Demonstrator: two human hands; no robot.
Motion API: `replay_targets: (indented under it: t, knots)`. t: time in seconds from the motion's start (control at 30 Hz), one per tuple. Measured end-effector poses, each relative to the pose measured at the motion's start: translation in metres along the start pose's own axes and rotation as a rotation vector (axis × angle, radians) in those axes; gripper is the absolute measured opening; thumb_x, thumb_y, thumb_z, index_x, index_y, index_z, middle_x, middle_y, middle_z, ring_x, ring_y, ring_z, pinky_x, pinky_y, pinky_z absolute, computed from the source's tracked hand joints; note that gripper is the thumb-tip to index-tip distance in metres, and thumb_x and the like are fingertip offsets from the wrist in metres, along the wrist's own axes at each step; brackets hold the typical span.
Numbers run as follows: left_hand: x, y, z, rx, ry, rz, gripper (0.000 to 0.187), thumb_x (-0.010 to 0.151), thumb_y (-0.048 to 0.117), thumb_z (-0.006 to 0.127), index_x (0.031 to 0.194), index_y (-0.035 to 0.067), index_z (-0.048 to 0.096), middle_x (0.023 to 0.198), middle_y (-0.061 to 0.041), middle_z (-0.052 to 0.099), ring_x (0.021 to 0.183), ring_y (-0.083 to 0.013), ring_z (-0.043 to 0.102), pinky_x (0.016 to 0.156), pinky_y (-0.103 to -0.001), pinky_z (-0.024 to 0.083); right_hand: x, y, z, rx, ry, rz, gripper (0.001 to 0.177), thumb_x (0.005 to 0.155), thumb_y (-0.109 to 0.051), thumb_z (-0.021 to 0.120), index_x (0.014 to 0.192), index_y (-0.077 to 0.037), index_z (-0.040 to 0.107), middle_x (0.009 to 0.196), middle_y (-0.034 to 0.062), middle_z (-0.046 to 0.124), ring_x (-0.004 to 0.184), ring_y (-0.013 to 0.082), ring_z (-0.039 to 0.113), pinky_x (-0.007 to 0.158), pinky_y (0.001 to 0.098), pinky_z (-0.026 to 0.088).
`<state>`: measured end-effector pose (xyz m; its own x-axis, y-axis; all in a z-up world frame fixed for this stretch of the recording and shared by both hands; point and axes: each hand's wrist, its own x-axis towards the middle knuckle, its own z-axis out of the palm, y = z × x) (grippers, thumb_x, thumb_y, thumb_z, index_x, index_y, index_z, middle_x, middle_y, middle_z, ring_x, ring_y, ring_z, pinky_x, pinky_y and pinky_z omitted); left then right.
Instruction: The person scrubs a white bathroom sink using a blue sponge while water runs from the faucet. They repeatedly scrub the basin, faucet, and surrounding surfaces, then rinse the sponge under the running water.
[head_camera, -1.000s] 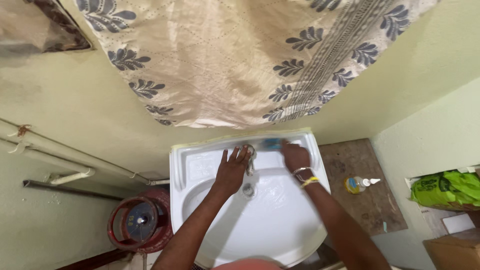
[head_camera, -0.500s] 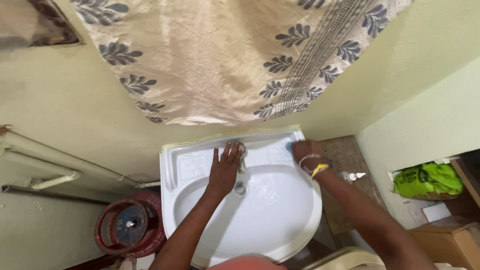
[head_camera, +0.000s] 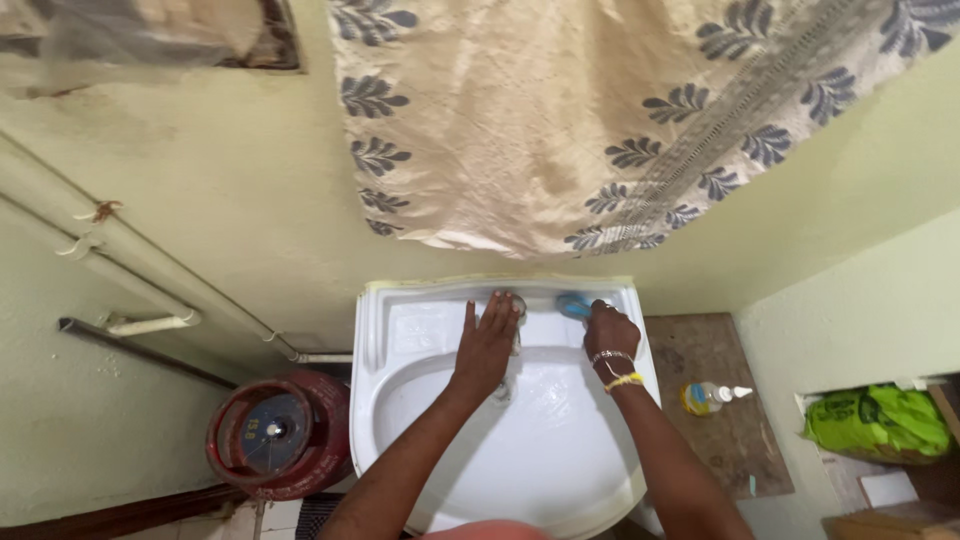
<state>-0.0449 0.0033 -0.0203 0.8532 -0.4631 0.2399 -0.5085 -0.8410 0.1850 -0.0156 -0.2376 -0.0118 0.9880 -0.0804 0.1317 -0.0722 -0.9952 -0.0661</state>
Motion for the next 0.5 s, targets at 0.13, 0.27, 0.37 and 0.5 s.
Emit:
replay_targets:
  t: [0.13,0.27,0.37,0.5]
  knots:
    - [-0.001,0.003,0.000,-0.074,-0.013,-0.035,0.067,0.088,0.006,0.057,0.153,0.000,0.040,0.162,-0.019,0.033,0.154,-0.0331,0.022,0.122,-0.062,0.012,0.003,-0.028,-0.002,0.191,0.114,-0.143,0.018,0.091,-0.016,0.063,0.108,-0.013,0.066,0.087,0.0163,0.073,0.080,0.0389,0.070,0.065,0.0524,0.054]
    - [0.000,0.003,0.004,-0.031,-0.041,-0.019,0.067,0.091,0.008,0.057,0.154,0.000,0.037,0.163,-0.019,0.031,0.154,-0.0336,0.023,0.122,-0.061,0.013,0.015,0.000,0.012,0.054,0.031,-0.122,0.018,0.097,-0.017,0.059,0.113,-0.013,0.065,0.089,0.0161,0.074,0.083,0.0391,0.071,0.067,0.0536,0.054]
    - [0.002,-0.001,0.008,-0.025,-0.065,-0.026,0.069,0.090,0.008,0.057,0.155,0.001,0.035,0.164,-0.018,0.030,0.154,-0.0332,0.023,0.122,-0.060,0.013,0.009,0.051,0.002,0.061,0.020,0.065,0.014,0.094,-0.017,0.060,0.105,-0.012,0.068,0.096,0.0136,0.075,0.088,0.0397,0.072,0.073,0.0536,0.055]
    - [0.004,-0.001,0.014,-0.033,-0.099,-0.035,0.067,0.092,0.009,0.058,0.155,0.000,0.035,0.165,-0.019,0.029,0.154,-0.0334,0.022,0.123,-0.058,0.012,0.010,0.045,0.005,0.219,0.196,-0.147,0.016,0.090,-0.017,0.063,0.104,-0.012,0.070,0.098,0.0173,0.074,0.088,0.0406,0.071,0.075,0.0504,0.056]
